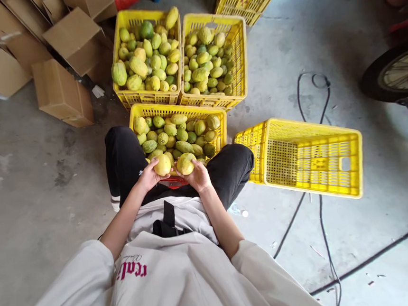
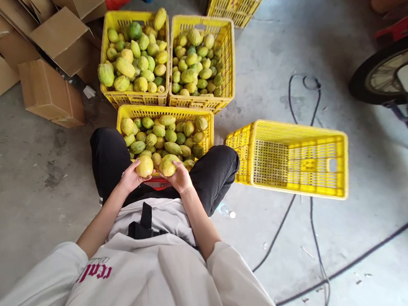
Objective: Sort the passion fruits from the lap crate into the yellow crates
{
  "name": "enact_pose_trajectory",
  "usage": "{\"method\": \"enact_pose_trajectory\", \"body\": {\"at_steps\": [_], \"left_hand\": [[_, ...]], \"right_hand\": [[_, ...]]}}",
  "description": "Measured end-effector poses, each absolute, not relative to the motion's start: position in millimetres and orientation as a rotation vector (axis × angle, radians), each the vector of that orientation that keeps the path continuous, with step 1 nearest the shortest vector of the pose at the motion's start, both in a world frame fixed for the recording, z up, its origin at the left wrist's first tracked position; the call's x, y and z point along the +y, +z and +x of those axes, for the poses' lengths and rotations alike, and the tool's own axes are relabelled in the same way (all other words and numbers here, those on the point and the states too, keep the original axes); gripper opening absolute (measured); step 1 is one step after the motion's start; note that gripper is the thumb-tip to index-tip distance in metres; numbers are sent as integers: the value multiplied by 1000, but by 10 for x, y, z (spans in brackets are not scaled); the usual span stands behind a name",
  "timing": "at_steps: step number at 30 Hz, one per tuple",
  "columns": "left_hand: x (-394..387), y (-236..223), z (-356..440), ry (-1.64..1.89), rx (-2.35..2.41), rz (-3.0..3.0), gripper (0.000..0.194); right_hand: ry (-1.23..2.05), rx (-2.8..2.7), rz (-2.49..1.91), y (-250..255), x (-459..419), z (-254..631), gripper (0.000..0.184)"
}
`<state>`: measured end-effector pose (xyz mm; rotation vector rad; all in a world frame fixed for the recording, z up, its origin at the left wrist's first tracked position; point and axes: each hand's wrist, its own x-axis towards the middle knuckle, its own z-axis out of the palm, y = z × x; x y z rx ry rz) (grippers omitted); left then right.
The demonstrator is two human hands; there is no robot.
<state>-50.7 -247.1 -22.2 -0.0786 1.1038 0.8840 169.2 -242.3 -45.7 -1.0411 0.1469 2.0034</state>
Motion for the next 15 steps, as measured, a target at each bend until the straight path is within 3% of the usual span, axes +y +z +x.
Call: {"method": "enact_pose_trajectory", "body": {"at_steps": [6, 13, 15], "left_hand": [[-2488, -295, -504, 810, 1079, 75, 65], [-2518, -343, -452, 799, 1081, 64, 67], [-2519, -353, -441, 800, 1089, 52, 65]], "right_hand": [[1956, 350, -1622, -369, -2283, 1660, 7], [2021, -43, -1798, -227, -1392, 1513, 8], [1947, -276, -1772, -185, -806, 1466, 28]]}}
